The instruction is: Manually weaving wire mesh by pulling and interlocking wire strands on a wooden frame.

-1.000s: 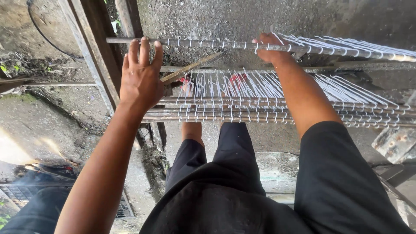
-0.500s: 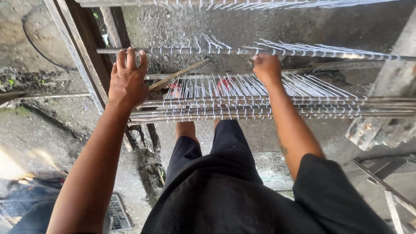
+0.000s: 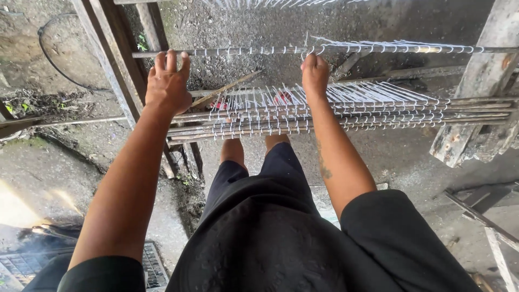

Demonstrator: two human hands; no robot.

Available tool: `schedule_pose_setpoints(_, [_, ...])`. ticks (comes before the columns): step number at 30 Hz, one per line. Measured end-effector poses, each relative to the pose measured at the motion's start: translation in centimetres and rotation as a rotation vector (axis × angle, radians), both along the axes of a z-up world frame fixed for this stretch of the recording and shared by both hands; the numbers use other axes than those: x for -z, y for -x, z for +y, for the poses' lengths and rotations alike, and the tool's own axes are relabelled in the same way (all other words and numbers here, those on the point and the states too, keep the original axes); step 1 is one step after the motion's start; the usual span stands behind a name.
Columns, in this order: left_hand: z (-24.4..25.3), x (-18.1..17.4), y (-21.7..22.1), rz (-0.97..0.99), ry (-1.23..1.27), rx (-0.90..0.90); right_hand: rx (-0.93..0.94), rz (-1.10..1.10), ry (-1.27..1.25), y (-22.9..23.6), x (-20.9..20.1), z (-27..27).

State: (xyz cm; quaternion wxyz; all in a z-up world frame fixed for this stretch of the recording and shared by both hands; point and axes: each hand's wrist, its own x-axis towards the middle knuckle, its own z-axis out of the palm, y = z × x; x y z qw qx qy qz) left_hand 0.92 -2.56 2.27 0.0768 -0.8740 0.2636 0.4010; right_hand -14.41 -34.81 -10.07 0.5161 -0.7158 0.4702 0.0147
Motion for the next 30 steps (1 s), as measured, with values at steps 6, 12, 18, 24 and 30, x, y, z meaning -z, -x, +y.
schedule_pose_setpoints(6, [-0.3,-1.4,-0.4,0.073,-0.078,0.014,-0.045,0.178,0.081,-0.8,2.0,0.4])
schedule_pose_setpoints(12, [0.5,-0.5,-0.3,0.047,-0.045,0.046,0.013,0.180,0.285,1.1,4.1,-1.0])
schedule_pose_setpoints(18, [0.4,-0.8,-0.4,0.051,-0.053,0.042,-0.149,0.223,0.263,0.4,4.1,-0.9])
schedule_pose_setpoints(24, [-0.8,-2.0,-0.3,0.057,-0.042,-0.029,-0.291,0.334,0.223,-1.3,5.8,-2.8])
schedule_pose_setpoints(30, [-1.4,-3.2,0.3,0.117,-0.053,-0.081,-0.397,0.283,0.036,1.4,0.4,-4.5])
